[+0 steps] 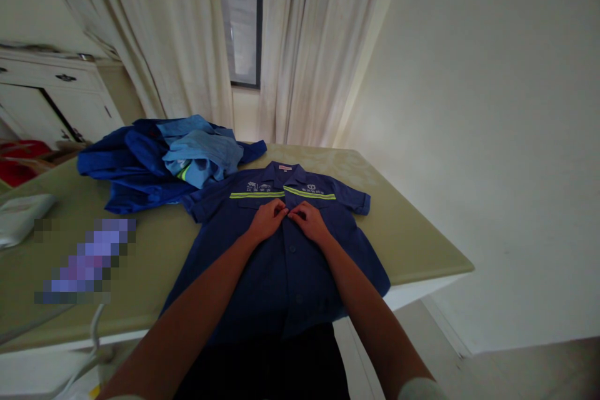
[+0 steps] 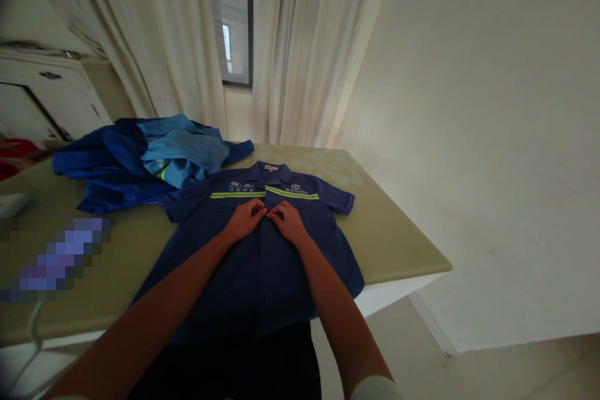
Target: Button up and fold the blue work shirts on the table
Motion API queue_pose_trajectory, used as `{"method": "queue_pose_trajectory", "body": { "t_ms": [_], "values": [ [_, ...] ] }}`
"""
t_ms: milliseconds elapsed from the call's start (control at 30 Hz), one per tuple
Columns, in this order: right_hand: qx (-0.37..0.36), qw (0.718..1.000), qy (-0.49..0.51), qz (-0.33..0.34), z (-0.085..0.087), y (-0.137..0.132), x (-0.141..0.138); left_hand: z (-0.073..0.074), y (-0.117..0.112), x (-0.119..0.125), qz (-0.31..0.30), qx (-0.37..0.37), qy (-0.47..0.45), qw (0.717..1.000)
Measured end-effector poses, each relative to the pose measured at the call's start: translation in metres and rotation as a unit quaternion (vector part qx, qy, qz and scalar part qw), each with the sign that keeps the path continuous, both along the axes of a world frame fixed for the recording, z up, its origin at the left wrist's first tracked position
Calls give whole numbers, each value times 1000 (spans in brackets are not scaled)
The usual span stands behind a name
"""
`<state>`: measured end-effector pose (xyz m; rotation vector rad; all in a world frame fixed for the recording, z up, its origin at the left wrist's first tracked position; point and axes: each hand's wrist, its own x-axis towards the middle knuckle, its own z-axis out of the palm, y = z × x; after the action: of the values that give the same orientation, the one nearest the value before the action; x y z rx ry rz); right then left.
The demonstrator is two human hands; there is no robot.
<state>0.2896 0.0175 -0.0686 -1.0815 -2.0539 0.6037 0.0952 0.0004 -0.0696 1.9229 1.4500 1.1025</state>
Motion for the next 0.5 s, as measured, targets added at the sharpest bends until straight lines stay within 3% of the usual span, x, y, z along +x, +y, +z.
{"method": "queue_pose_trajectory", "body": {
  "t_ms": [500],
  "values": [
    [1, 1000, -3, -7, 0, 0, 1, 7, -4, 2, -4, 1, -15, 1000]
  ]
}}
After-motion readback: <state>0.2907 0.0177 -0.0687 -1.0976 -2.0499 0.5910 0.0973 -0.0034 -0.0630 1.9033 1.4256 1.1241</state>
